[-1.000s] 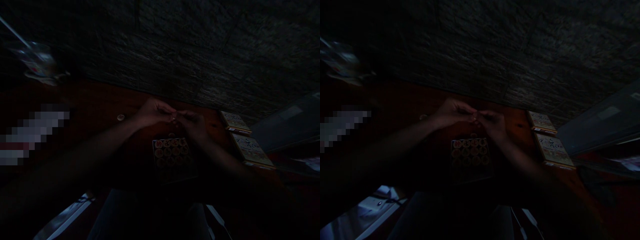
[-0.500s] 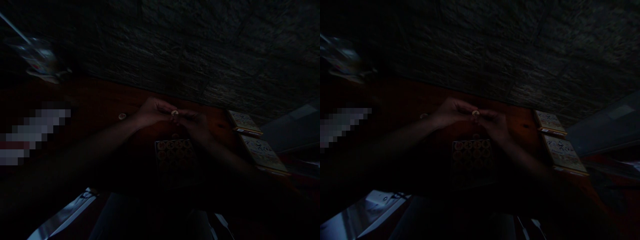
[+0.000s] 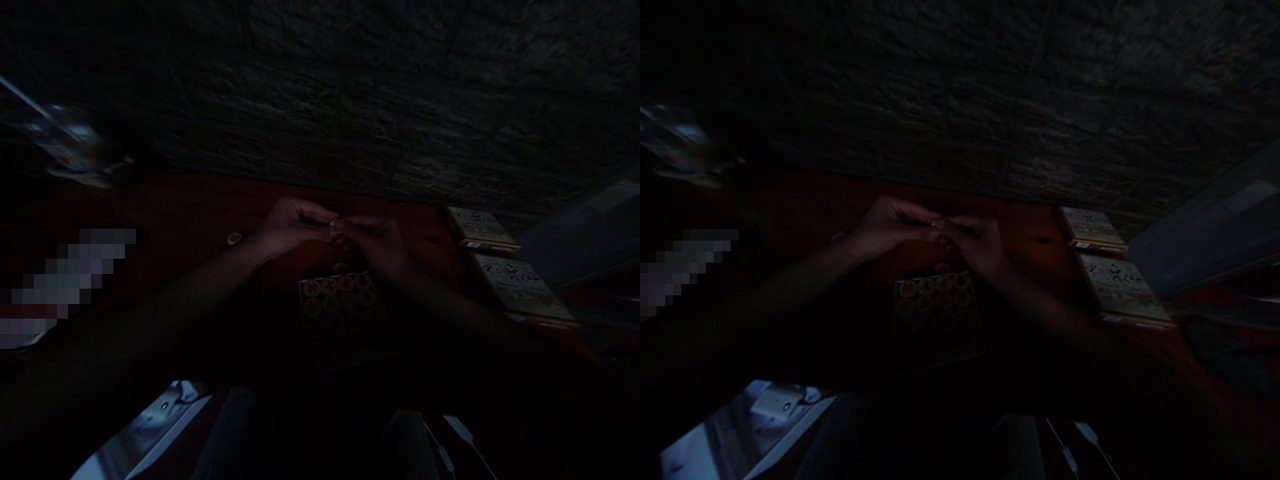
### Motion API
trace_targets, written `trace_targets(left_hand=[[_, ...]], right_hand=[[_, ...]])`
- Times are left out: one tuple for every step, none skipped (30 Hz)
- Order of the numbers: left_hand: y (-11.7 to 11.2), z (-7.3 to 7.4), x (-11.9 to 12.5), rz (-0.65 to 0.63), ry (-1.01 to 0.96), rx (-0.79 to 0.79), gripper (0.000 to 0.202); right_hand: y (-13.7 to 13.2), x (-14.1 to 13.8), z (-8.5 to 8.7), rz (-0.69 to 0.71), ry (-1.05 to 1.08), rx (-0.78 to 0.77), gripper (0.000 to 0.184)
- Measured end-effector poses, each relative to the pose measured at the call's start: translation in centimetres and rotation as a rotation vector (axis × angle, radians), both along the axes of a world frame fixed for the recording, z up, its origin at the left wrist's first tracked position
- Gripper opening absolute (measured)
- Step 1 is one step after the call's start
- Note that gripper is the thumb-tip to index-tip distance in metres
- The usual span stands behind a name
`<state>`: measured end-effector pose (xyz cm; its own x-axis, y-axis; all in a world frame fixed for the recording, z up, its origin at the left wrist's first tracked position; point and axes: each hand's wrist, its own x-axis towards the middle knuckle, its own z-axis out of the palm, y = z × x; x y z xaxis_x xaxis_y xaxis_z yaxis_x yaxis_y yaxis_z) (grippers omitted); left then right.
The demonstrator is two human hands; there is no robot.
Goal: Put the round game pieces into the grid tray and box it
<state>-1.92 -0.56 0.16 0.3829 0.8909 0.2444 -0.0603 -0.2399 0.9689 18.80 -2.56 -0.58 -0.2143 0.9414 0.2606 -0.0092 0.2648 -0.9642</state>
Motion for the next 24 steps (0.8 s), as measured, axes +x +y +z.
trace_targets(left_hand=[[-0.05, 0.04, 0.04, 0.007, -0.012, -0.013, 0.036], [-0.11, 0.09, 0.08, 0.010, -0.023, -0.028, 0.035], [-0.17, 0.14, 0.13, 0.011, -0.036, -0.042, 0.034], [-0.24, 0.18, 0.16, 0.011, -0.049, -0.055, 0.033], [-0.29, 0.22, 0.20, 0.008, -0.062, -0.069, 0.032], [-0.32, 0.24, 0.22, 0.005, -0.076, -0.079, 0.031], [-0.33, 0.25, 0.23, 0.003, -0.090, -0.088, 0.030], [-0.34, 0.25, 0.24, 0.002, -0.102, -0.097, 0.030], [-0.33, 0.25, 0.23, 0.003, -0.110, -0.105, 0.029], [-0.33, 0.26, 0.21, 0.003, -0.112, -0.111, 0.030], [-0.34, 0.28, 0.19, 0.003, -0.110, -0.114, 0.030], [-0.36, 0.31, 0.16, 0.002, -0.104, -0.115, 0.030], [-0.38, 0.35, 0.12, -0.001, -0.096, -0.116, 0.030], [-0.40, 0.38, 0.08, -0.004, -0.088, -0.115, 0.030], [-0.42, 0.40, 0.04, -0.011, -0.080, -0.112, 0.030], [-0.42, 0.40, 0.00, -0.019, -0.069, -0.105, 0.031], [-0.41, 0.38, -0.04, -0.026, -0.054, -0.094, 0.031], [-0.39, 0.34, -0.06, -0.032, -0.038, -0.080, 0.032], [-0.35, 0.29, -0.08, -0.038, -0.021, -0.061, 0.033], [-0.31, 0.24, -0.09, -0.044, -0.006, -0.042, 0.034], [-0.27, 0.19, -0.08, -0.049, 0.007, -0.025, 0.034], [-0.24, 0.15, -0.06, -0.056, 0.014, -0.011, 0.034], [-0.22, 0.12, -0.02, -0.061, 0.016, -0.001, 0.033], [-0.21, 0.11, 0.02, -0.063, 0.014, 0.006, 0.033]], right_hand=[[0.02, 0.01, 0.02, 0.010, -0.002, 0.005, 0.034], [0.05, 0.02, 0.03, 0.014, -0.003, 0.013, 0.034], [0.06, 0.03, 0.02, 0.015, -0.006, 0.018, 0.035], [0.08, 0.03, -0.01, 0.014, -0.010, 0.019, 0.035], [0.08, 0.03, -0.05, 0.010, -0.016, 0.018, 0.034], [0.08, 0.03, -0.10, 0.006, -0.022, 0.017, 0.034], [0.07, 0.02, -0.15, -0.001, -0.025, 0.015, 0.033], [0.06, 0.02, -0.20, -0.006, -0.025, 0.011, 0.032], [0.04, 0.01, -0.24, -0.010, -0.021, 0.007, 0.031], [0.01, 0.01, -0.26, -0.015, -0.017, 0.005, 0.031], [-0.02, 0.01, -0.27, -0.019, -0.015, 0.003, 0.031], [-0.05, 0.01, -0.25, -0.023, -0.018, -0.001, 0.032], [-0.09, 0.00, -0.22, -0.032, -0.022, -0.002, 0.033], [-0.13, 0.00, -0.17, -0.042, -0.028, -0.004, 0.034], [-0.16, 0.00, -0.12, -0.055, -0.037, -0.007, 0.036], [-0.20, -0.01, -0.07, -0.068, -0.044, -0.010, 0.036], [-0.22, -0.02, -0.03, -0.080, -0.050, -0.011, 0.037], [-0.24, -0.04, 0.01, -0.089, -0.052, -0.010, 0.037], [-0.26, -0.06, 0.04, -0.095, -0.052, -0.007, 0.036], [-0.28, -0.08, 0.06, -0.099, -0.049, -0.004, 0.036], [-0.29, -0.11, 0.09, -0.102, -0.044, 0.000, 0.035], [-0.31, -0.14, 0.11, -0.102, -0.041, 0.001, 0.035], [-0.32, -0.16, 0.15, -0.101, -0.040, 0.002, 0.035], [-0.33, -0.18, 0.19, -0.097, -0.037, 0.001, 0.035]])
